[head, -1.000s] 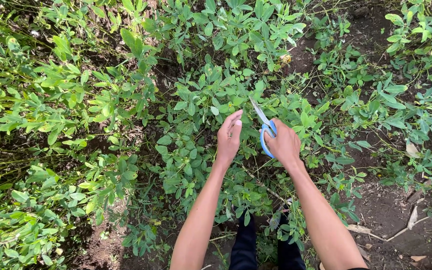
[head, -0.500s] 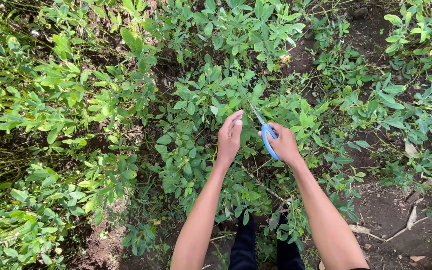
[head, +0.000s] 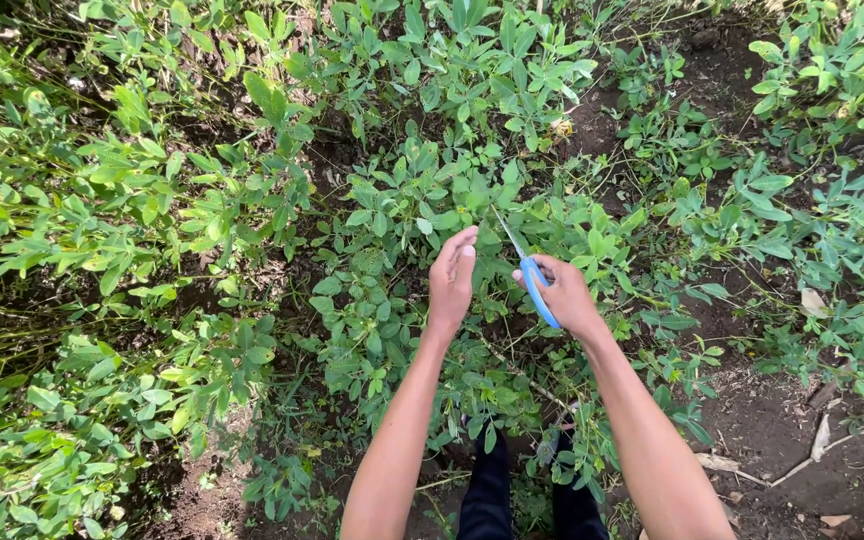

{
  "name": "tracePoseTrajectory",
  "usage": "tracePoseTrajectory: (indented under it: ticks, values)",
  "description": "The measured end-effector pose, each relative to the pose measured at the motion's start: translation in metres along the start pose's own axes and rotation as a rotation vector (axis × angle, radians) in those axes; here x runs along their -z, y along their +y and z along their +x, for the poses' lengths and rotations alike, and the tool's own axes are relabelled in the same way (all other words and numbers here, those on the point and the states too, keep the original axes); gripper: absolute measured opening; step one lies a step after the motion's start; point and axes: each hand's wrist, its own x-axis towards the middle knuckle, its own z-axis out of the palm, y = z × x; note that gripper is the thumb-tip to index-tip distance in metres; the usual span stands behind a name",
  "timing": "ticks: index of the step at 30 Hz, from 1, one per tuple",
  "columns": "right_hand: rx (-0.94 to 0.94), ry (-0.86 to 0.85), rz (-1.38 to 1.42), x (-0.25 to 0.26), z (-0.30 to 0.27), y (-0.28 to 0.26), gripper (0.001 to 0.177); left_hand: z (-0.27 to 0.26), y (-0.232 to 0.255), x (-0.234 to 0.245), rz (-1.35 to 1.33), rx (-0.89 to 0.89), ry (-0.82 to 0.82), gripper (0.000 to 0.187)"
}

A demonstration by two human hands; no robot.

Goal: The recorder uses a pair of blue-handled scissors to prune and cut stems from leafy green plants in a garden.

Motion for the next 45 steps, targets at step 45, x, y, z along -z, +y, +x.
tracePoseTrajectory:
  ticks: [45]
  values:
    - [0.009, 0.603, 0.598, 0.257, -0.406, -0.018, 0.039, -0.159, 0.268, -0.266, 0.02, -0.12, -0.492, 0.054]
